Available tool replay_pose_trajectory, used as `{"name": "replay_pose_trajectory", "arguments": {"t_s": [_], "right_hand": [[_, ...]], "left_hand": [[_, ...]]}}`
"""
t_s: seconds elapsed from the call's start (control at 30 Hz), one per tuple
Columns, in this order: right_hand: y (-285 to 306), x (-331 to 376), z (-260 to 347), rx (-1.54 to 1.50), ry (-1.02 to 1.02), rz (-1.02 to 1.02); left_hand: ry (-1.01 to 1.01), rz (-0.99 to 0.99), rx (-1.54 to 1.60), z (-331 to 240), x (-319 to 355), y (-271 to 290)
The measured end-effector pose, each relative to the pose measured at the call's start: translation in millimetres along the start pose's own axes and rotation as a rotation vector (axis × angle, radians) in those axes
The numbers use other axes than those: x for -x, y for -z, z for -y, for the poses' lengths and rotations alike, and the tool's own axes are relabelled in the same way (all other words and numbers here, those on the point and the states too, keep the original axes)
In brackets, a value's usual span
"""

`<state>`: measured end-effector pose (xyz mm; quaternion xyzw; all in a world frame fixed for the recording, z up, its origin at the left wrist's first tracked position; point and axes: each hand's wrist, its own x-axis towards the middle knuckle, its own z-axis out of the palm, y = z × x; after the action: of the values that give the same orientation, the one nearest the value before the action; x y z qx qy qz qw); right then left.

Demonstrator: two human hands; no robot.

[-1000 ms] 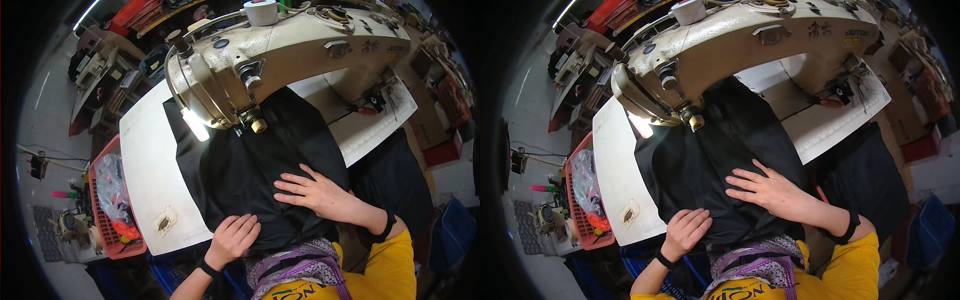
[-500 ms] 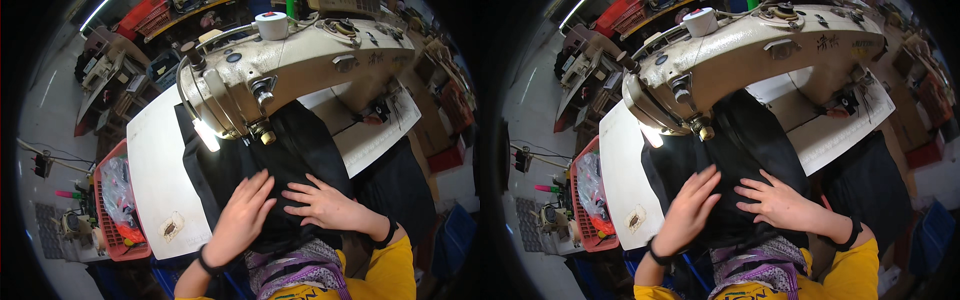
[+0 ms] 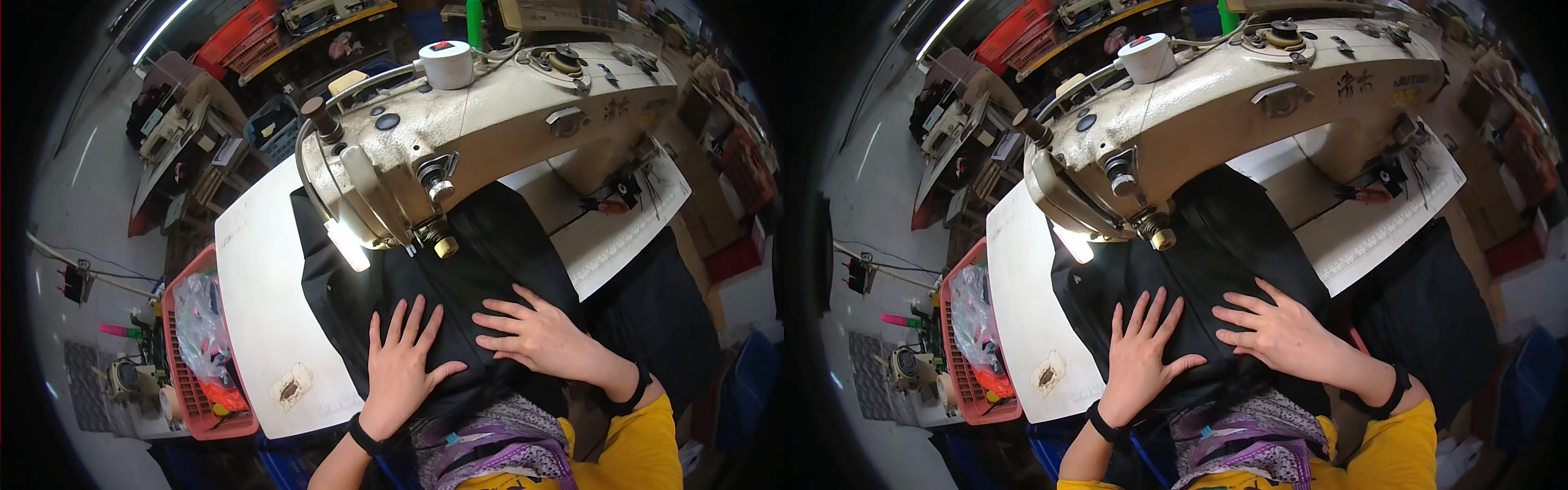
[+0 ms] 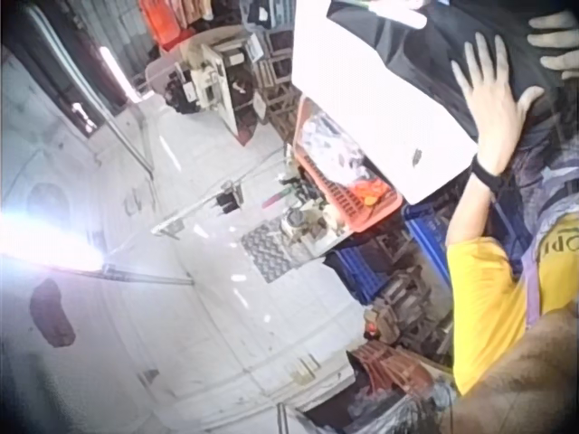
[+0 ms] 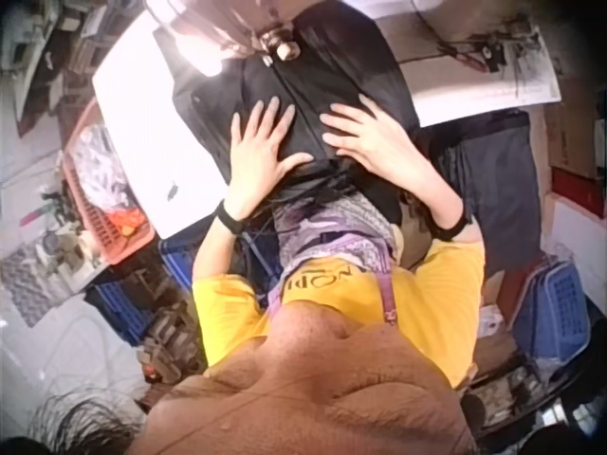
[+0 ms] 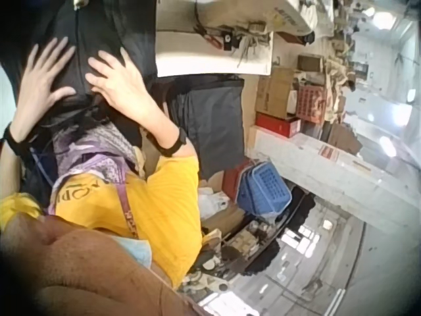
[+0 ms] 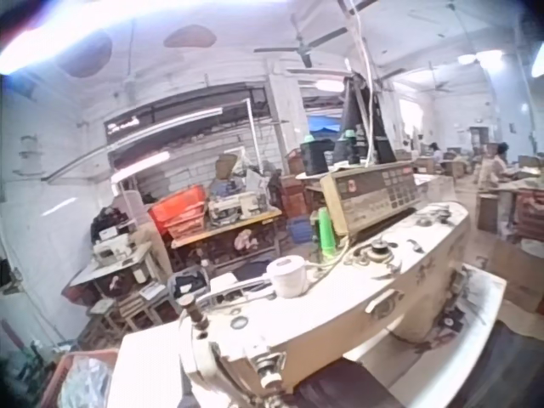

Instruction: Sewing together pieces of a black fabric bag using an industrial sewing machine.

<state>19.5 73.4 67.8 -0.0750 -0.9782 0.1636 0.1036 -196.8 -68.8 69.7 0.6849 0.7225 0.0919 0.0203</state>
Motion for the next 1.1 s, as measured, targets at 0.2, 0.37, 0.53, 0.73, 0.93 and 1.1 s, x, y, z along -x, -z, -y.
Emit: {"name": "replay_pose_trajectory", "arguments": {"t_s": [0.2, 0.37, 0.53, 0.73, 0.93, 1.1], "right_hand": [[-1.9, -18.9, -8.6, 0.027, -0.002, -0.096], [-4.0, -34.0, -14.8, 0.04, -0.001, -0.103], [-8.9, -45.1, -23.5, 0.041, -0.028, -0.101], [-12.9, -56.3, -28.2, 0.057, -0.026, -0.178], [-3.0, -26.8, -8.0, -0.045, 0.151, 0.038], [-7.8, -21.1, -5.6, -0.062, 0.12, -0.043]], "left_hand": [[-0.014, 0.009, -0.024, 18.1, -15.3, 0.0], [-0.019, 0.019, -0.028, 38.8, -25.1, 1.8], [-0.028, 0.069, -0.014, 56.5, -41.1, 3.1], [-0.039, 0.06, -0.007, 66.1, -49.8, 15.2], [-0.211, 0.159, 0.189, -0.7, -14.1, 29.4], [-0.167, 0.181, 0.062, 5.2, 5.4, 14.8]]}}
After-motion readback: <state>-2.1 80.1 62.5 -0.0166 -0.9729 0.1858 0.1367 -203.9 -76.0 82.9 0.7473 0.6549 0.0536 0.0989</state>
